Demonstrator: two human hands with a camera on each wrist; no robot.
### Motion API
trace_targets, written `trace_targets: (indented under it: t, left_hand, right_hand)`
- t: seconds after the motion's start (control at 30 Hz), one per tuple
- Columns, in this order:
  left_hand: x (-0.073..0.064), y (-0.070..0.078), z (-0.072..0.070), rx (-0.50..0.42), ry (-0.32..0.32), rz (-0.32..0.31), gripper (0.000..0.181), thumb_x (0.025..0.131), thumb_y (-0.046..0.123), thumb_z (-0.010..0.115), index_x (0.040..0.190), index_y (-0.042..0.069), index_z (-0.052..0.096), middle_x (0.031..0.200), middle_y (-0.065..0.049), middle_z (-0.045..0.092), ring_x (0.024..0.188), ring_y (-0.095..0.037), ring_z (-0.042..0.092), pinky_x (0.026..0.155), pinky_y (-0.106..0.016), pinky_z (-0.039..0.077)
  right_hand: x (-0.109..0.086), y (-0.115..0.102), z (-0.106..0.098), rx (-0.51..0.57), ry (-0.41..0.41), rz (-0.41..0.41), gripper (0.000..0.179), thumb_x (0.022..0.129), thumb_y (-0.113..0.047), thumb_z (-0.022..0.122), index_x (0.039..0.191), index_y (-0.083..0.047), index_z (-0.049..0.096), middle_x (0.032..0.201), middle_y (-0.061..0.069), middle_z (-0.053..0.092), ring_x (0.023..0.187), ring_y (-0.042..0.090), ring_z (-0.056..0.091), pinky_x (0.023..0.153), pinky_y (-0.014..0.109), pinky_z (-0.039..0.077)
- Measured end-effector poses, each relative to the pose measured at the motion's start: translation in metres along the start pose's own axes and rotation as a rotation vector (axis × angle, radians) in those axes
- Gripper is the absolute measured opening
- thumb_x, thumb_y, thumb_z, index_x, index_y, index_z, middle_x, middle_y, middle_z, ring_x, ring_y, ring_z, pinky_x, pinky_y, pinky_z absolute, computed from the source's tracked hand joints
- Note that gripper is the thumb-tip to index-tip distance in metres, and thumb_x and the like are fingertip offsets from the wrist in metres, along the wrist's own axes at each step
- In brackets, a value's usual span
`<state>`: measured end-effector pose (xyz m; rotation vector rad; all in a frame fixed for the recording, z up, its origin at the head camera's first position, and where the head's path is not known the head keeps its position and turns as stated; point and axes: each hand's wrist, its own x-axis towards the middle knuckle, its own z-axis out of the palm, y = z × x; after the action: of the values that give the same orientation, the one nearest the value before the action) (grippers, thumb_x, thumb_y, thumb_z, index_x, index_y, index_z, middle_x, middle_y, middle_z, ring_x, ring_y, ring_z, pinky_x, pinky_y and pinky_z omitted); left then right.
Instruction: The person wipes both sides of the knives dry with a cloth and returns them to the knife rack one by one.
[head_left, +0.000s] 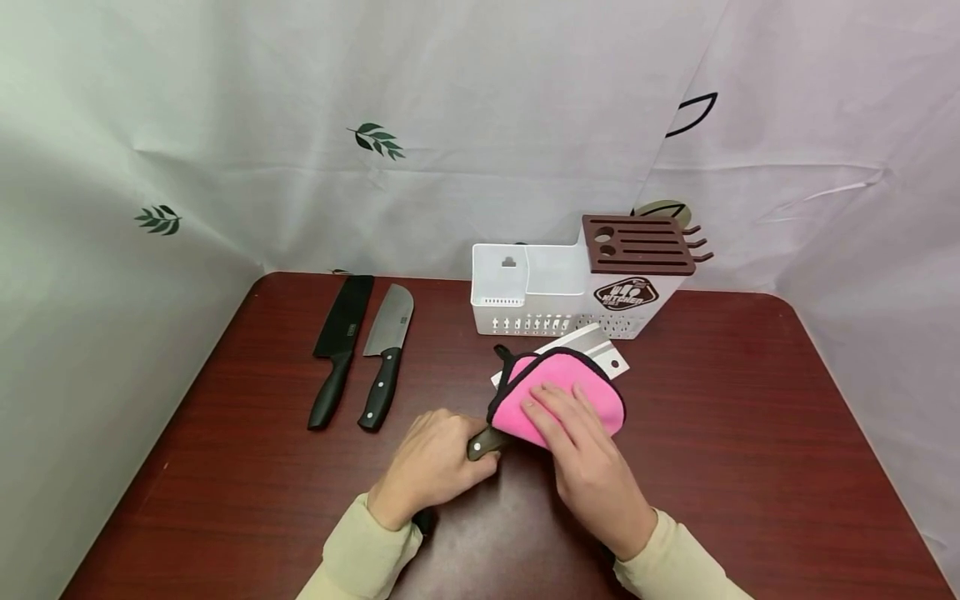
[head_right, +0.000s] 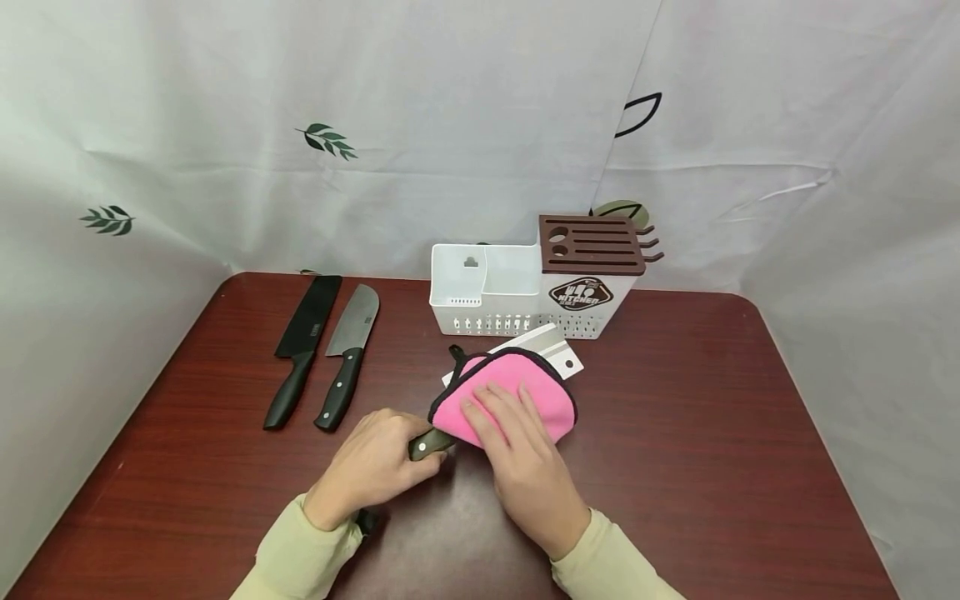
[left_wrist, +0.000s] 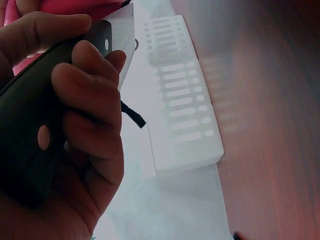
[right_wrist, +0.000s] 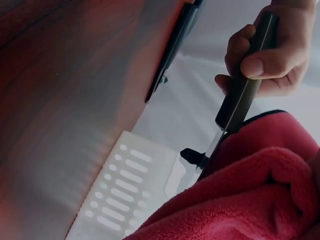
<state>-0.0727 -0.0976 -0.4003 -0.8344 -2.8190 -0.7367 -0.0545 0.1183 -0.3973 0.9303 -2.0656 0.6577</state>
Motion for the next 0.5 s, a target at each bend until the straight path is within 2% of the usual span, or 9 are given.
trace_targets:
  t: [0.2, 0.27, 0.4, 0.5]
  left_hand:
    - [0.0021, 0.0030, 0.0005, 0.018, 0.004, -0.003, 0.038, 0.071, 0.028, 0.074, 0.052, 0.026, 0.042, 0.048, 0.017, 0.032, 0.043, -0.003, 0.033, 0.040, -0.024, 0.026]
    - [0.0023, 0.0037, 0.0003, 0.018, 0.007, 0.000, 0.038, 0.071, 0.028, 0.075, 0.052, 0.026, 0.041, 0.047, 0.017, 0.032, 0.043, -0.003, 0.033, 0.040, -0.024, 0.026]
    - [0.0015, 0.0036, 0.0008, 0.023, 0.008, 0.013, 0.038, 0.070, 0.028, 0.075, 0.053, 0.026, 0.041, 0.048, 0.017, 0.032, 0.043, -0.003, 0.032, 0.040, -0.023, 0.026]
    - [0.0009, 0.0030, 0.0016, 0.021, 0.000, 0.027, 0.036, 0.072, 0.026, 0.074, 0.056, 0.026, 0.042, 0.051, 0.016, 0.034, 0.044, -0.003, 0.033, 0.042, -0.023, 0.026]
  right_hand:
    - [-0.0072, 0.0022, 0.0047, 0.025, -0.211, -0.012, 0.041, 0.109, -0.006, 0.027, 0.134, -0.001, 0.060, 0.140, 0.016, 0.057, 0.130, 0.036, 0.054, 0.106, 0.062, 0.037]
    - [-0.0083, 0.0036, 0.0056, 0.025, -0.277, -0.013, 0.041, 0.105, -0.002, 0.032, 0.136, -0.003, 0.058, 0.144, 0.015, 0.055, 0.133, 0.036, 0.050, 0.108, 0.063, 0.034]
    - [-0.0071, 0.0060, 0.0062, -0.004, -0.368, -0.004, 0.049, 0.091, 0.005, 0.046, 0.138, -0.004, 0.058, 0.146, 0.014, 0.053, 0.137, 0.035, 0.047, 0.109, 0.065, 0.032]
    - [-0.0047, 0.0072, 0.0059, -0.033, -0.420, 0.018, 0.051, 0.088, 0.006, 0.047, 0.137, -0.004, 0.059, 0.148, 0.014, 0.052, 0.139, 0.035, 0.044, 0.109, 0.066, 0.030]
